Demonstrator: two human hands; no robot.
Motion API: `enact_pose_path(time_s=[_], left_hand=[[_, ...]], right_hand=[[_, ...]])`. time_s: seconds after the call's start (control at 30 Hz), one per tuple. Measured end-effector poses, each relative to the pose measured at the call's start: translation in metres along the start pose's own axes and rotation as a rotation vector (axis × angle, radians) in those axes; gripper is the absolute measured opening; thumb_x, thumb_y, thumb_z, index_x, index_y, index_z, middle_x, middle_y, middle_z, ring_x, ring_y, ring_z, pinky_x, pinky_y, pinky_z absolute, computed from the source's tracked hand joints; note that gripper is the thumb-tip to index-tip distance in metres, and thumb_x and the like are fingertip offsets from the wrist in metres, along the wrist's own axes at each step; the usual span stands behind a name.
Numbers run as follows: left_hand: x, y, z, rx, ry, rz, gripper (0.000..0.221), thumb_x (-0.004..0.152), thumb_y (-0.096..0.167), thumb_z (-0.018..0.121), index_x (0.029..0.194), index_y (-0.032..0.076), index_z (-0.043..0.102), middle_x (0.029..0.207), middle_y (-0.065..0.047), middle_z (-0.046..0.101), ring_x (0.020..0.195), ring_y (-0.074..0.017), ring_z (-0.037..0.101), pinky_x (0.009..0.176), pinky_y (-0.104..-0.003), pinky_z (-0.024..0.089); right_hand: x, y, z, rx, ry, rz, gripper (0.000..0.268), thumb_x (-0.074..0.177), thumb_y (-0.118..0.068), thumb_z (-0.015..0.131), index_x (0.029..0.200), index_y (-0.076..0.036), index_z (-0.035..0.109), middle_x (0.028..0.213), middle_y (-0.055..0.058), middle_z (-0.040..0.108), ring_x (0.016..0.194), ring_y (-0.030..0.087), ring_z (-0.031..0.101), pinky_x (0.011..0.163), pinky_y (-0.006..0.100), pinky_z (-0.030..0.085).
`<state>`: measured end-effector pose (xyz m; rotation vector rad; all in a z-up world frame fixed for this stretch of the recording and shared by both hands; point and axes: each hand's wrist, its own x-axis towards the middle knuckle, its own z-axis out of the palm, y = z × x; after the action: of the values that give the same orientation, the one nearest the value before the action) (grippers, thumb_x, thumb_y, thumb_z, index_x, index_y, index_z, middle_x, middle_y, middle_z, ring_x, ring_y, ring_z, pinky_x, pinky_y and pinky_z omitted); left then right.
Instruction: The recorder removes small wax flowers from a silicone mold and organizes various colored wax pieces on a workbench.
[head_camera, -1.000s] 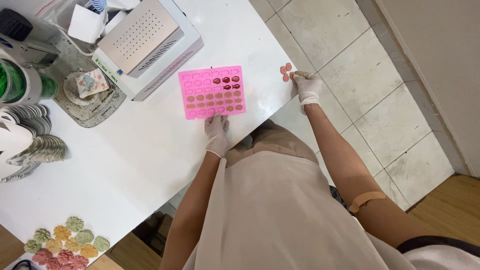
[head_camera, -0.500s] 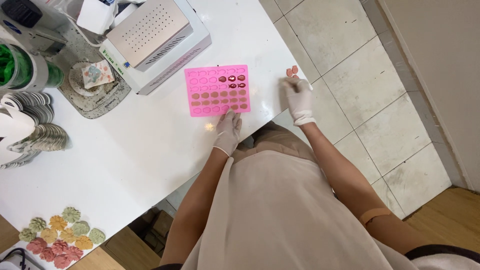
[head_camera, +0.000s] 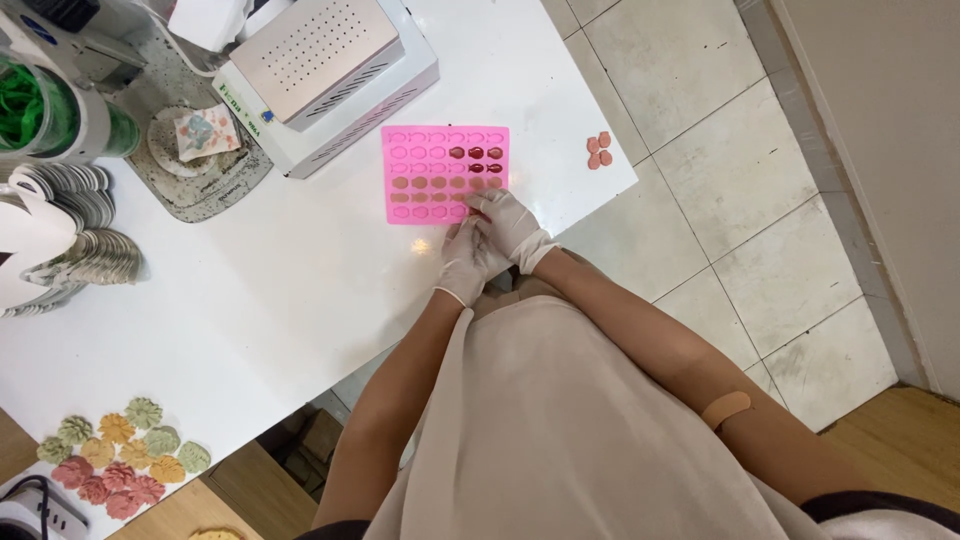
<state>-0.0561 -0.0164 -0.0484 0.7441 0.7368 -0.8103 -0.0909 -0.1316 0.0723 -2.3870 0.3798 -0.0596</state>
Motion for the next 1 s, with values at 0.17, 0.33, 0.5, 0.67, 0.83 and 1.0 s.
enact_pose_path(time_s=[0.17, 0.33, 0.5, 0.67, 0.83, 1.0], left_hand=[[-0.008, 0.000, 0.000, 0.069, -0.042, 0.021, 0.015, 0.102, 0.008, 0.059, 0.117, 0.008, 0.063, 0.097, -0.002, 0.068, 0.083, -0.0124, 0.064, 0.070, -0.026, 0.052], [-0.003, -0.006, 0.003, 0.034, 0.005, 0.042, 0.015, 0.102, 0.006, 0.058, 0.116, 0.008, 0.062, 0.097, -0.003, 0.068, 0.086, -0.0138, 0.065, 0.072, -0.026, 0.053], [-0.019, -0.001, 0.018, 0.091, 0.062, 0.054, 0.017, 0.101, 0.005, 0.055, 0.117, 0.005, 0.057, 0.100, -0.007, 0.069, 0.091, -0.0191, 0.067, 0.082, -0.033, 0.058], [-0.033, 0.008, 0.032, 0.107, 0.119, 0.033, 0.020, 0.101, 0.005, 0.055, 0.121, 0.006, 0.056, 0.105, -0.009, 0.068, 0.094, -0.0191, 0.067, 0.085, -0.032, 0.058], [0.000, -0.007, 0.002, 0.150, 0.053, 0.050, 0.024, 0.103, 0.009, 0.059, 0.126, 0.006, 0.057, 0.111, -0.006, 0.066, 0.099, -0.0181, 0.065, 0.081, -0.030, 0.053], [-0.032, 0.011, 0.031, 0.154, 0.138, -0.058, 0.030, 0.098, 0.014, 0.059, 0.128, 0.017, 0.051, 0.120, -0.003, 0.064, 0.112, -0.0218, 0.066, 0.097, -0.039, 0.050]], right_hand=[[0.006, -0.010, -0.006, -0.062, -0.071, 0.049, 0.038, 0.088, -0.011, 0.068, 0.126, -0.010, 0.070, 0.124, 0.015, 0.067, 0.114, 0.033, 0.064, 0.094, 0.039, 0.055], [0.008, -0.008, 0.001, -0.097, -0.050, 0.088, 0.033, 0.089, -0.011, 0.068, 0.121, -0.013, 0.073, 0.122, 0.011, 0.069, 0.113, 0.032, 0.065, 0.091, 0.039, 0.056], [0.006, -0.008, 0.000, -0.059, -0.060, 0.108, 0.034, 0.088, -0.010, 0.068, 0.121, -0.014, 0.073, 0.120, 0.010, 0.070, 0.111, 0.031, 0.066, 0.092, 0.039, 0.056], [0.006, -0.008, -0.003, 0.012, 0.002, 0.107, 0.028, 0.087, -0.011, 0.071, 0.113, -0.015, 0.077, 0.115, 0.011, 0.071, 0.106, 0.032, 0.066, 0.091, 0.041, 0.055], [0.002, -0.002, -0.018, 0.090, 0.117, 0.107, 0.021, 0.085, -0.011, 0.077, 0.105, -0.012, 0.080, 0.108, 0.013, 0.072, 0.101, 0.032, 0.067, 0.089, 0.040, 0.055], [-0.017, 0.026, -0.074, 0.527, 0.444, 0.485, 0.023, 0.088, -0.006, 0.076, 0.111, -0.005, 0.075, 0.103, 0.008, 0.075, 0.090, 0.014, 0.069, 0.084, 0.025, 0.056]])
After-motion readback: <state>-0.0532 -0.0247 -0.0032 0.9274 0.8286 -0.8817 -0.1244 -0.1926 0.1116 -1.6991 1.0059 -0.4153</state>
